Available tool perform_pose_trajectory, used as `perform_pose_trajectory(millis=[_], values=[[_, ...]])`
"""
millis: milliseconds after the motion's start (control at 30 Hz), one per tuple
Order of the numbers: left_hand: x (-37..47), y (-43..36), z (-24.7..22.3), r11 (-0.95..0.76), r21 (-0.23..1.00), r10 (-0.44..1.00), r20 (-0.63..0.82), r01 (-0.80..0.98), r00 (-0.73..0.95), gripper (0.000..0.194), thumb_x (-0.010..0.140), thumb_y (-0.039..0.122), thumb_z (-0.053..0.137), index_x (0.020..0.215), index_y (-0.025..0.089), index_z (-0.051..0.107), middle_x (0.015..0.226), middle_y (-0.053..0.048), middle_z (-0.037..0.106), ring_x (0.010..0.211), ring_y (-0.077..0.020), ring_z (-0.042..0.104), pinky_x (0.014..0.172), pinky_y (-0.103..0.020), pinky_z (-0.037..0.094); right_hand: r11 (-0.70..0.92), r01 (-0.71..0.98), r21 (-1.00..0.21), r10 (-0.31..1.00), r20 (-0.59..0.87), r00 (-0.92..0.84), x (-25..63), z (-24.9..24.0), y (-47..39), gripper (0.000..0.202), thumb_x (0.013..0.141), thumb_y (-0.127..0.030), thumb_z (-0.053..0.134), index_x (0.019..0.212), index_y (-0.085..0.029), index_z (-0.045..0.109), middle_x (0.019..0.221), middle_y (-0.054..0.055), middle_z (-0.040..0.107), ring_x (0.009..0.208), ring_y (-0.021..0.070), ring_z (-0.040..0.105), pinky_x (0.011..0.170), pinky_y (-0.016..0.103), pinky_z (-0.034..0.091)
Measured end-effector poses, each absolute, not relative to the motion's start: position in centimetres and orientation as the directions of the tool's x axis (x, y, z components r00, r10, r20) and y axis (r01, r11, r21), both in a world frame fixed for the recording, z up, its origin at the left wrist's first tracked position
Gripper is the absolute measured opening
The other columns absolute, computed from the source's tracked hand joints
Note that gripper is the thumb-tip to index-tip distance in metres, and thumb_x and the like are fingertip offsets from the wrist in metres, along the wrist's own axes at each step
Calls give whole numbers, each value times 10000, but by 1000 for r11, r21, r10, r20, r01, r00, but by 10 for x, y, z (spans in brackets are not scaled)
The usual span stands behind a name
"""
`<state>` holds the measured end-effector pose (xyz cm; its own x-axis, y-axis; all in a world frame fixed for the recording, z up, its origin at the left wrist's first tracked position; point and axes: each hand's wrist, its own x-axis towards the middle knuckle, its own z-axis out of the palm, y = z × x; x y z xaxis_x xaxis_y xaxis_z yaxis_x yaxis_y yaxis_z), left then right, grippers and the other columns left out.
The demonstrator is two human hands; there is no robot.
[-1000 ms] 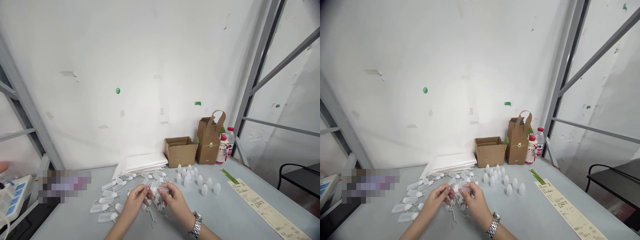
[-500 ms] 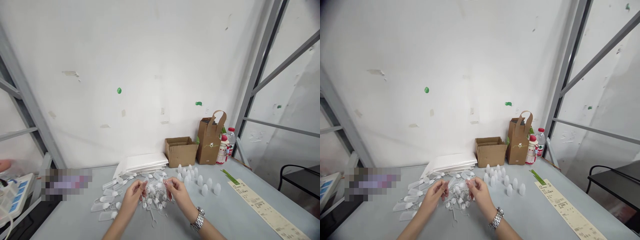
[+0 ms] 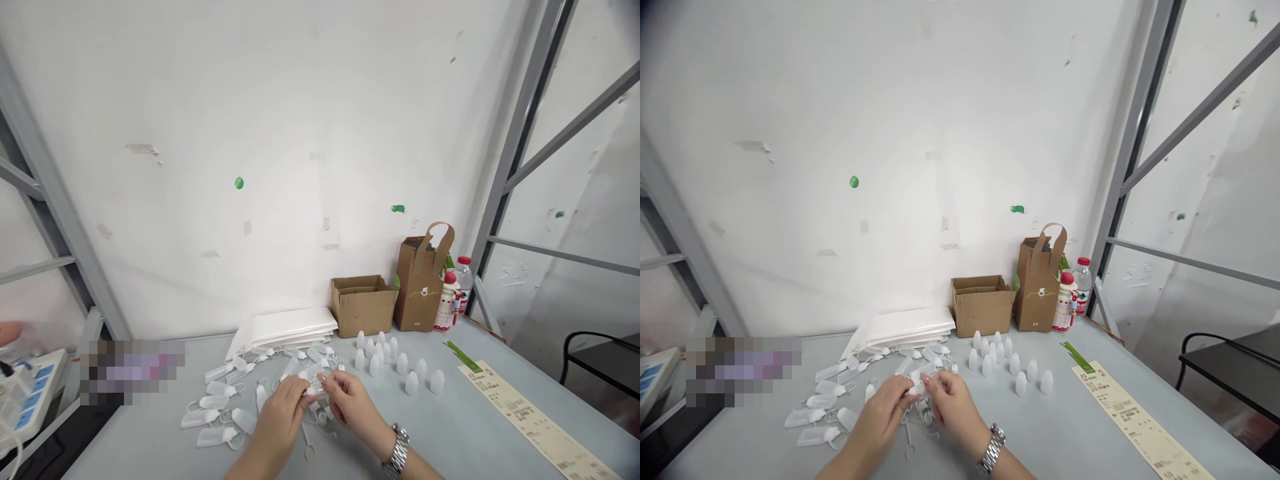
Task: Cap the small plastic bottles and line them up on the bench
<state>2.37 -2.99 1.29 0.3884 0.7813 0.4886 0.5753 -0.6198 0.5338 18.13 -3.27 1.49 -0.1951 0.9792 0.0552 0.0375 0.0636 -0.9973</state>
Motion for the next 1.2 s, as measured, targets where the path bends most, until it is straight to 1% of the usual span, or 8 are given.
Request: perform_pose_trajectory(millis=[167,267,433,600,800,900,1100,1200], values=[[27,-34,17,-481,663,877,357,574,322,349,880,374,276,648,218,484,637,-15,538,632,-171,518,596,-256,401,284,125,-951,947,257,-191,188,19,-37,339,747,-503,554,815,-172,586,621,-19,556,560,111,489,548,225,400],[27,-35,19,-437,707,899,318,556,302,369,876,412,262,624,223,455,589,1,497,593,-168,498,573,-250,383,344,178,-922,931,309,-196,190,20,-38,299,774,-453,548,908,-195,618,841,30,621,736,150,546,671,257,432],[27,-33,17,-446,725,895,342,525,287,320,853,433,314,680,226,486,627,0,514,610,-170,503,582,-256,378,258,209,-943,953,213,-216,188,19,-38,389,846,-478,405,789,-163,628,590,4,579,552,134,525,566,254,433],[29,-32,16,-324,865,938,241,382,249,364,847,470,296,630,219,445,558,19,479,556,-156,482,560,-242,381,431,290,-855,901,388,-194,190,23,-41,264,789,-410,545,931,-205,632,878,46,621,795,169,550,738,285,430],[27,-29,15,-310,874,945,239,374,225,363,839,480,324,638,210,460,555,27,465,550,-145,474,560,-235,371,284,264,-922,952,239,-189,188,20,-39,351,861,-432,401,812,-166,626,637,19,597,596,147,543,607,266,439],[26,-28,15,-281,888,951,206,364,232,377,843,481,314,607,212,433,511,38,444,521,-139,467,536,-227,358,373,306,-876,927,336,-166,189,21,-40,253,801,-405,527,881,-184,620,786,34,618,702,158,549,679,277,443],[24,-28,14,-352,807,933,266,474,240,342,856,427,314,628,211,449,558,26,479,568,-150,487,568,-233,351,357,328,-875,928,294,-228,188,22,-41,294,871,-375,416,987,-206,627,906,56,642,777,165,578,740,289,450],[23,-28,12,-373,741,928,282,559,245,346,862,421,299,614,215,424,571,25,477,576,-151,482,575,-235,341,417,402,-815,905,330,-269,187,21,-42,259,876,-314,424,1021,-215,614,921,56,624,852,174,566,787,296,437]])
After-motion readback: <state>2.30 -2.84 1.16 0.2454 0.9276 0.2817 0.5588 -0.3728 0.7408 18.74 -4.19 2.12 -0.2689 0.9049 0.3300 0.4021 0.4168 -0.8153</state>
